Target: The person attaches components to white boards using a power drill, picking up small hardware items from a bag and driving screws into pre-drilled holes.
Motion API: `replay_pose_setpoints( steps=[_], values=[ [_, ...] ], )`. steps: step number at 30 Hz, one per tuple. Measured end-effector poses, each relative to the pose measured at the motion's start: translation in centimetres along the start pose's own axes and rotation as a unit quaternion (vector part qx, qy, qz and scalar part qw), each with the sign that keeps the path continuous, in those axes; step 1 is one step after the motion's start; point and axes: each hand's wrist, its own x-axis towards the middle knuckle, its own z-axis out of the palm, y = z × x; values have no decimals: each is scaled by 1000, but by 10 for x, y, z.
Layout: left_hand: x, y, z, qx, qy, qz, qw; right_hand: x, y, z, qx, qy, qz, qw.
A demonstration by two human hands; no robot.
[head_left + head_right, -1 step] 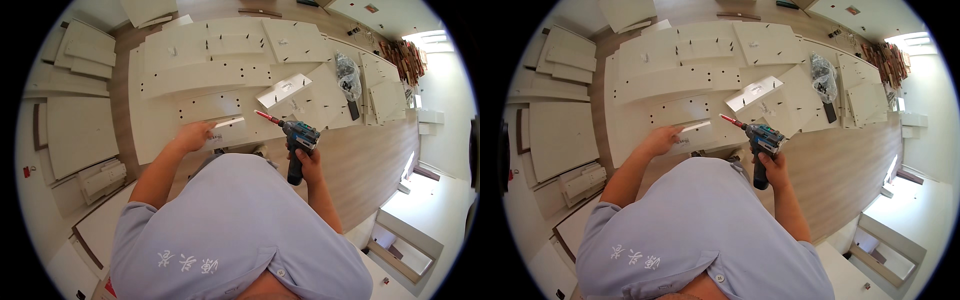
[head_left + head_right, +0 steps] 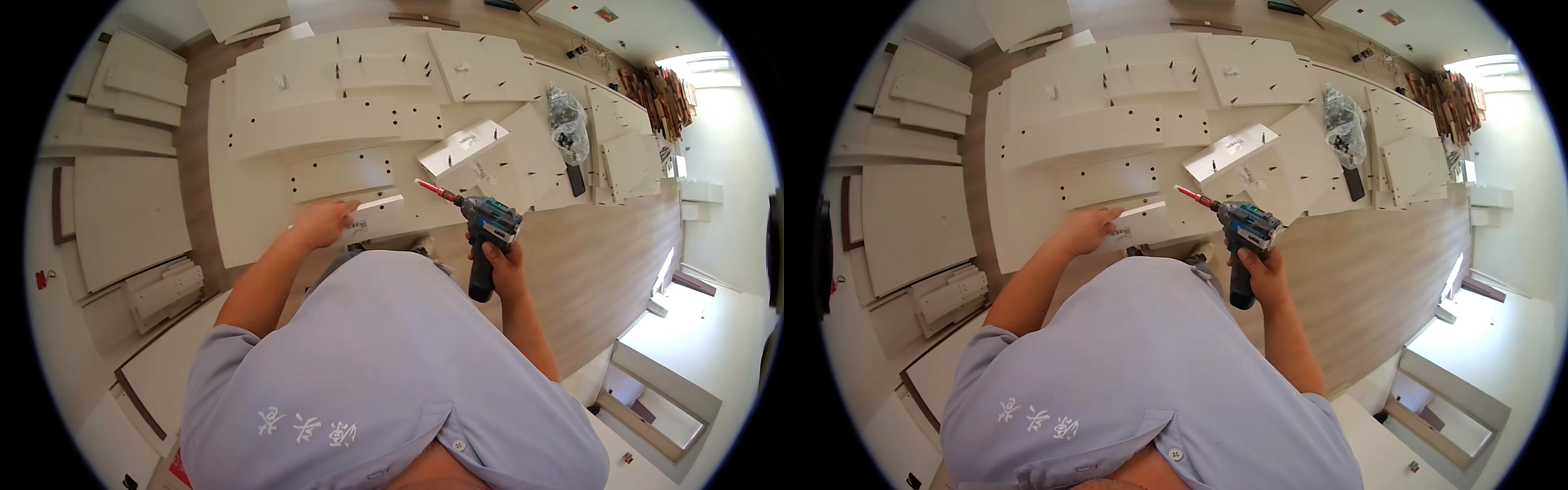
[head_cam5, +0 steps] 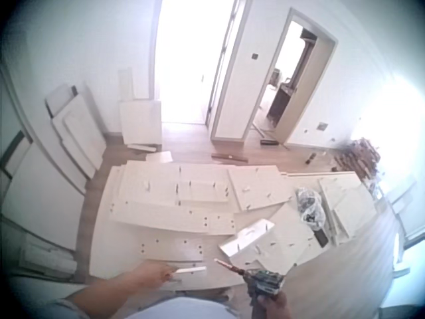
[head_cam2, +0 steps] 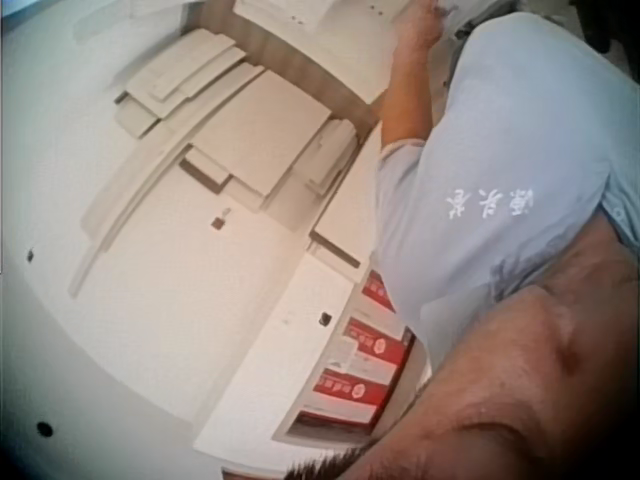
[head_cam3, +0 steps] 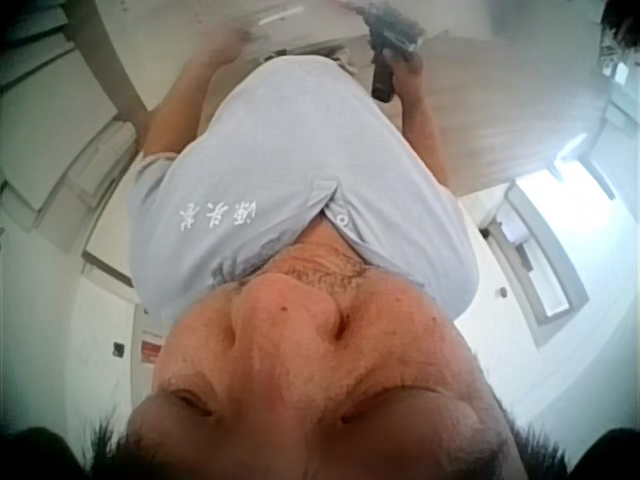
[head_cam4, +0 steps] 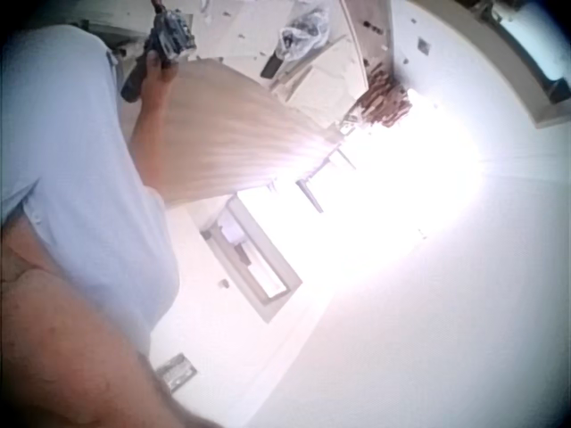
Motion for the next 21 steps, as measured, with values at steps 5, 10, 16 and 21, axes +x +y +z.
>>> replay_pose_setpoints(
  steps=[5,10,16,21],
  values=[
    [14,-13,42,93,134,63,985,1,-2,4,-6,-5,12,1000],
    [-5,-5,61,157,92,31,983,9,-3,12,-52,-25,62,996],
    [7,-19,81,166,117,47,978,39,-6,43,-358,-47,103,927],
    [8,-22,80,155,120,60,979,60,-31,81,-443,-76,74,891]
  ],
)
